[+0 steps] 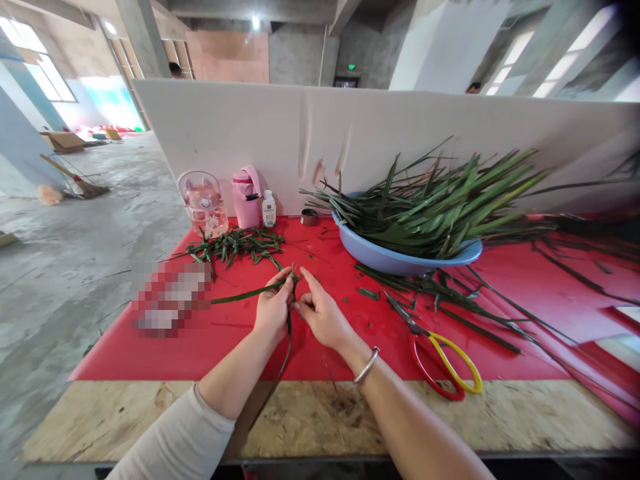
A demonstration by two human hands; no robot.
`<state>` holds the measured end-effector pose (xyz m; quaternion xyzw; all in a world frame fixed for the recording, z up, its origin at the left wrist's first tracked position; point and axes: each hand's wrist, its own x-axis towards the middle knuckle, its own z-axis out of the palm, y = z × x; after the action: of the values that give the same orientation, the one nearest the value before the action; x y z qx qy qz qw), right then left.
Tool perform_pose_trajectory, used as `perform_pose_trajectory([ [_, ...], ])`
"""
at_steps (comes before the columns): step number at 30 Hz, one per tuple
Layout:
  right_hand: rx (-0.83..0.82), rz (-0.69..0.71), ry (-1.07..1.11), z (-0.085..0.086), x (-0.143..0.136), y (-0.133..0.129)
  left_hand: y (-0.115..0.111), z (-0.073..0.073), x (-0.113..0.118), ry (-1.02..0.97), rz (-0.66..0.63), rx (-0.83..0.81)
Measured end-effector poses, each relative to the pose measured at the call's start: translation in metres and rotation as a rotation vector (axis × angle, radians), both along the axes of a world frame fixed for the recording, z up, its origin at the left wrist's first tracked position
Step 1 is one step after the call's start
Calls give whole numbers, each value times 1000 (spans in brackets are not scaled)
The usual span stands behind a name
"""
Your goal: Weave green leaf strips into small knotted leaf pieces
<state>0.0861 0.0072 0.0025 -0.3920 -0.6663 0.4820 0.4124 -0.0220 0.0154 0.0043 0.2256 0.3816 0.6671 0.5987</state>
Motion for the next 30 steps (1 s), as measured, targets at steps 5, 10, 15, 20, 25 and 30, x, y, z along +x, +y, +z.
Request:
perform_pose_trajectory([
  [5,216,-87,-127,-2,0,-3,3,-3,-3,38,-17,22],
  [10,139,-75,-55,-10,2,2,3,-8,-4,62,-128,-73],
  [15,148,-80,-79,-14,5,6,5,-8,-4,54,-130,-92],
  [20,232,-178,-163,-13,2,2,6,-6,-3,-11,10,-21],
  [25,250,-250,-231,-16,-9,-4,6,-3,-5,-85,54,11],
  [30,209,-126,-280,-17,-12,-6,8,-7,-8,-64,107,-11],
])
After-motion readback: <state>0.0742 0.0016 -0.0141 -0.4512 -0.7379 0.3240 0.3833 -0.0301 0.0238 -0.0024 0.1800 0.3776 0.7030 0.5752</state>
